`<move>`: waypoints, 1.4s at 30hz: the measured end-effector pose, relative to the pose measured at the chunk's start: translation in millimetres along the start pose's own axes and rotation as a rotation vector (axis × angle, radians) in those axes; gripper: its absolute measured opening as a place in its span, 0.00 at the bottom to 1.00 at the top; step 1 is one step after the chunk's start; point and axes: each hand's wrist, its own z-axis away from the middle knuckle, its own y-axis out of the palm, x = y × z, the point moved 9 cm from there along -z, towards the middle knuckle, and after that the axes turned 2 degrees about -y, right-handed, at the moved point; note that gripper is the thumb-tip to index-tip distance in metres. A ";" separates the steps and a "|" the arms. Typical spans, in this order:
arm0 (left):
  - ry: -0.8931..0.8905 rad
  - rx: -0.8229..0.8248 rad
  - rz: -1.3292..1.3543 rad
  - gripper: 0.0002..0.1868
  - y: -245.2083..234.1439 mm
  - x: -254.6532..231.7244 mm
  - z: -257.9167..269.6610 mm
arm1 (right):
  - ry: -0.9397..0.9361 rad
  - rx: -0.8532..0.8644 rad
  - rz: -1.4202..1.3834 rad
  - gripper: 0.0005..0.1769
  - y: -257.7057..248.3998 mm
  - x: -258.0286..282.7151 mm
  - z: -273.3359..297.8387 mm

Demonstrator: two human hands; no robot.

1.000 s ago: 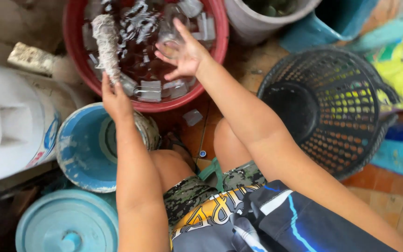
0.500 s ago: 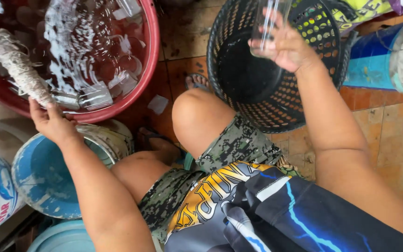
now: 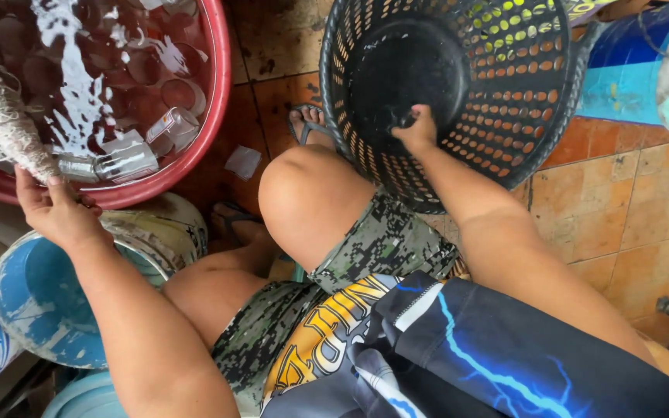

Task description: Scrubbing and rinsing small glass jars using a brush in a basin of water.

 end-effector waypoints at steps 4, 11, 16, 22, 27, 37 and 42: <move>-0.042 0.014 -0.019 0.24 5.4 -1.2 3.8 | -0.150 0.054 0.071 0.43 16.5 39.8 10.6; -0.053 0.010 -0.004 0.24 -0.8 23.8 -9.3 | -0.251 0.134 0.229 0.47 56.9 48.6 -4.9; 0.423 -0.008 -0.084 0.23 -0.6 5.9 -16.2 | -0.236 0.199 0.262 0.49 84.3 38.6 -19.5; 0.303 -0.095 -0.343 0.26 -1.2 2.1 -11.5 | -0.146 0.061 0.121 0.72 14.0 109.1 -4.8; 0.054 -0.028 -0.405 0.33 8.1 -14.3 -4.1 | -0.798 -0.357 -0.282 0.49 -100.6 295.1 38.0; -0.302 0.095 -0.745 0.44 30.1 -59.1 25.7 | -1.410 0.833 0.247 0.32 179.9 509.6 148.4; -0.323 0.097 -0.710 0.45 28.1 -55.2 23.3 | -1.195 0.851 0.665 0.48 284.8 483.6 139.3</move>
